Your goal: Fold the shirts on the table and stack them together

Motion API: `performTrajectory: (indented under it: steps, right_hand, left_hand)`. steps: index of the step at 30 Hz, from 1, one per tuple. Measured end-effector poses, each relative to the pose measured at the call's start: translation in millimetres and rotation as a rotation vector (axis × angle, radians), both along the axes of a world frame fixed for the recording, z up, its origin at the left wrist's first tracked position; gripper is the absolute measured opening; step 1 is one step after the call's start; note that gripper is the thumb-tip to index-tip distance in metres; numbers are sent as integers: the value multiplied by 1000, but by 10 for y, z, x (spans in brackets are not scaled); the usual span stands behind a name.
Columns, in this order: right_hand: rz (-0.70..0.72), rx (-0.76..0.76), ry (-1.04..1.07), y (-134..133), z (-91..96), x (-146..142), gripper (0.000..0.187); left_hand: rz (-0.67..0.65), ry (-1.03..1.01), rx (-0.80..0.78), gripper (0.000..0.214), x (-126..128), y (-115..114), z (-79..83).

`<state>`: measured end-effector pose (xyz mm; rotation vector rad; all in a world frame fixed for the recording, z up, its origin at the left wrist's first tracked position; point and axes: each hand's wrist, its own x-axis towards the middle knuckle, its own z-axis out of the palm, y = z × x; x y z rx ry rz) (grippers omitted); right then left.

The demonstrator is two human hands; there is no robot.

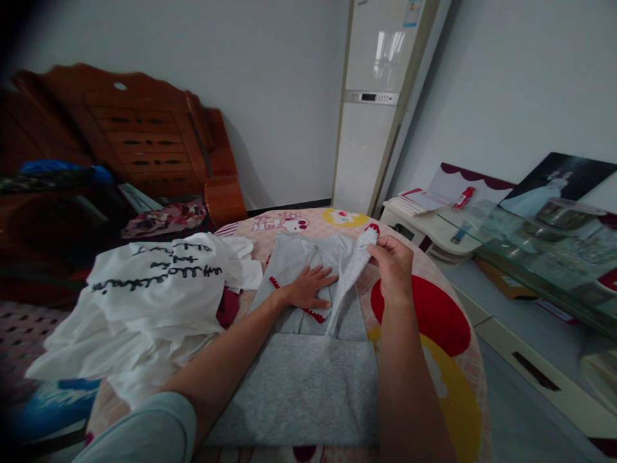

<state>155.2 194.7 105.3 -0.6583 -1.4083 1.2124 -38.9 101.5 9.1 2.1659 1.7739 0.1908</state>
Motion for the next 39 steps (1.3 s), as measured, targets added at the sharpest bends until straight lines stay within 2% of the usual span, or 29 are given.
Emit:
performTrajectory:
  steps: [4, 7, 9, 12, 14, 15, 17, 20, 22, 25, 28, 30, 33, 36, 39]
  right_hand:
    - [45, 11, -47, -60, -37, -121, 12]
    - [111, 70, -135, -171, -110, -304, 14]
    - [245, 128, -222, -283, -189, -449, 17]
    - [592, 237, -393, -458, -339, -639, 19]
    - [736, 279, -513, -532, -437, -713, 19]
    - [760, 285, -564, -546, -478, -732, 19]
    - [725, 281, -629, -524, -536, -735, 20]
    - [594, 247, -651, -403, -563, -687, 21]
    - [512, 176, -626, -298, -564, -641, 20]
    - [360, -3, -580, -150, -587, -571, 19]
    - [200, -147, -587, -42, -652, -502, 18]
    - [193, -208, -607, 0, -701, -465, 15]
    - [230, -261, -617, 25, -751, -441, 12]
    - [219, -284, -608, 29, -771, -454, 11]
    - [163, -301, -553, 45, -798, -465, 11]
  left_hand:
    - [30, -52, 36, 93, 11, 14, -7]
    - [110, -380, 120, 73, -125, 64, 17]
    - [297, -713, 196, 63, -266, 84, 46]
    - [607, -1081, 230, 74, -482, 50, 102]
    - [694, -1192, 205, 81, -598, 1, 132]
    - [705, -1215, 193, 82, -643, -20, 140]
    - [692, -1184, 193, 75, -704, -43, 137]
    - [659, -969, 234, 60, -727, -29, 112]
    - [679, -901, 224, 58, -723, -14, 117]
    - [735, -1018, 274, 54, -761, -36, 190]
    - [796, -1127, 461, 51, -884, -117, 280]
    - [847, -1141, 505, 54, -980, -176, 292]
    - [920, -1111, 433, 58, -1073, -223, 224]
    - [993, -983, 389, 47, -1096, -208, 124]
    - [1009, -820, 438, 39, -1101, -171, 61]
